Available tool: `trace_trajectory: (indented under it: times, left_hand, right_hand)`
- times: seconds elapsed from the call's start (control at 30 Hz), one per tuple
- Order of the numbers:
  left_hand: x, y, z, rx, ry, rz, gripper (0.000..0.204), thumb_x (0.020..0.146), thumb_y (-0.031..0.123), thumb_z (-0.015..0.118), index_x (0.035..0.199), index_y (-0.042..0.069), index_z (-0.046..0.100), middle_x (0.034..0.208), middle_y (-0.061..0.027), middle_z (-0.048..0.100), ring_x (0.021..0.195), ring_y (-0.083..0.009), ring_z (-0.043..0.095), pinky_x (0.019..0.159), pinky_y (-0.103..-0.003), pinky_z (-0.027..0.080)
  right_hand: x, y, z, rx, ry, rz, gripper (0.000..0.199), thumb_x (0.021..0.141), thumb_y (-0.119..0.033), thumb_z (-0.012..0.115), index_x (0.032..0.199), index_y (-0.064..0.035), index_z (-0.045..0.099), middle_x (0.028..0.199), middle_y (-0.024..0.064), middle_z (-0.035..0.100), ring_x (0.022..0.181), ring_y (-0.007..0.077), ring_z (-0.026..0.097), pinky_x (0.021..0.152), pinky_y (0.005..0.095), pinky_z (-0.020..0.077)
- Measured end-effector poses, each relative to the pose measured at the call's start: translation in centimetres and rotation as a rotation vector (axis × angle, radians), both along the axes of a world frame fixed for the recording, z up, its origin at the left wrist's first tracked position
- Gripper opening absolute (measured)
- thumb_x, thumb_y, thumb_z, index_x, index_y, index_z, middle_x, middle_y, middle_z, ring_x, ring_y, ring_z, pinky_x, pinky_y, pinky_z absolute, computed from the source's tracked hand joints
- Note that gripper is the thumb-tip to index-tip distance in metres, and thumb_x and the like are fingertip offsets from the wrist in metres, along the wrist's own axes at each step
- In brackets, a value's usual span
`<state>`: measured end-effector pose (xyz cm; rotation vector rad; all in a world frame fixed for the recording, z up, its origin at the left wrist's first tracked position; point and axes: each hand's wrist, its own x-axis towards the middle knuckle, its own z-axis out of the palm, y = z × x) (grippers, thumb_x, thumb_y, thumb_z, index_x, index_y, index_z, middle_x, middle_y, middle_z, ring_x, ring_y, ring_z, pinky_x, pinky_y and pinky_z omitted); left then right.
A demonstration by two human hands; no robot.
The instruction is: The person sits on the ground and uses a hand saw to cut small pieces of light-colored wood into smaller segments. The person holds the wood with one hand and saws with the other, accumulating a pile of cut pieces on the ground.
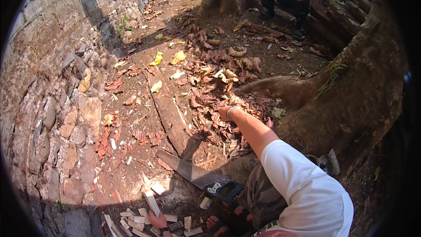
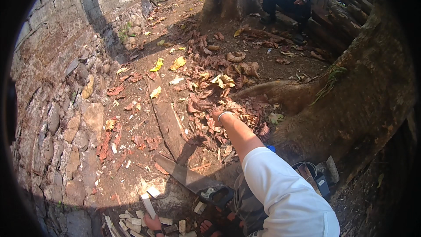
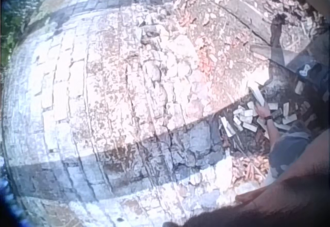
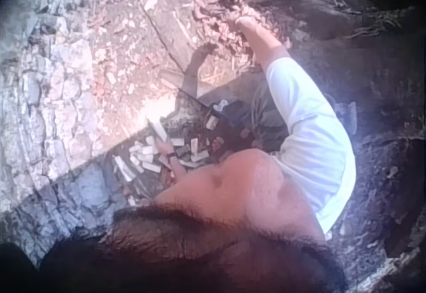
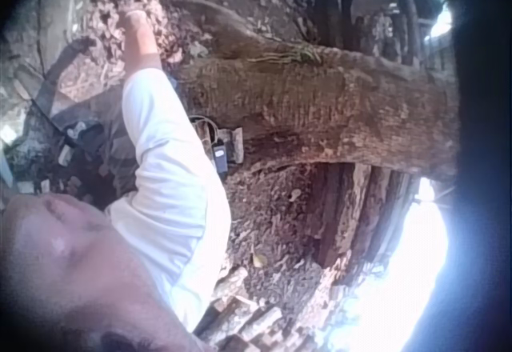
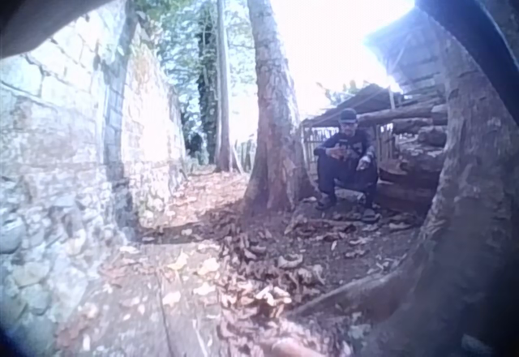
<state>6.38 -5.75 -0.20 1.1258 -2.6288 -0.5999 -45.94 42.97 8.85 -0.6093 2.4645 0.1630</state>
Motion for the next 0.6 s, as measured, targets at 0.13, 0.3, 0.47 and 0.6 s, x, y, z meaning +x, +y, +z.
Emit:
trace_trajectory:
  times: [0.13, 0.3, 0.47, 0.6]
  left_hand:
    - [-0.3, 0.9, 0.5, 0.0, -0.013, 0.042, 0.059, 0.066, 0.007, 0.081, 0.12, -0.002, 0.059, 0.112, -0.0209, 0.057, 0.105, -0.0411, 0.059, 0.09, -0.047, 0.049]
    - [-0.6, 2.2, 0.5, 0.063, 0.027, 0.076, 0.057, 0.067, 0.009, 0.082, 0.119, 0.002, 0.06, 0.113, -0.0168, 0.058, 0.102, -0.038, 0.061, 0.086, -0.046, 0.051]
    - [-0.5, 2.7, 1.8, -0.061, -0.101, 0.162, 0.055, 0.068, 0.012, 0.082, 0.118, 0.006, 0.061, 0.112, -0.0147, 0.059, 0.105, -0.0359, 0.06, 0.088, -0.047, 0.05]
    - [-0.4, 1.7, 0.5, -0.022, -0.042, 0.098, 0.056, 0.074, 0.021, 0.08, 0.124, 0.007, 0.059, 0.115, -0.0156, 0.059, 0.107, -0.0375, 0.059, 0.088, -0.048, 0.05]
  right_hand:
    - [1.0, 0.8, 0.8, -0.004, 0.009, -0.009, 0.035, 0.081, -0.026, 0.06, 0.095, 0.0023, 0.075, 0.096, 0.0191, 0.073, 0.089, 0.031, 0.068, 0.075, 0.0424, 0.0528]
    - [1.4, 2.3, 1.1, -0.013, 0.033, -0.004, 0.037, 0.081, -0.027, 0.06, 0.097, 0.0019, 0.075, 0.1, 0.0186, 0.072, 0.093, 0.0315, 0.068, 0.078, 0.0422, 0.0532]
    - [1.8, -1.2, 3.2, -0.012, 0.107, 0.181, 0.043, 0.081, -0.032, 0.062, 0.11, -0.0005, 0.071, 0.11, 0.0178, 0.071, 0.103, 0.0324, 0.067, 0.085, 0.0416, 0.0531]
    - [0.4, 0.1, 3.1, -0.064, 0.073, 0.063, 0.041, 0.078, -0.032, 0.071, 0.109, -0.0058, 0.07, 0.103, 0.0149, 0.072, 0.094, 0.0307, 0.068, 0.08, 0.0426, 0.0543]
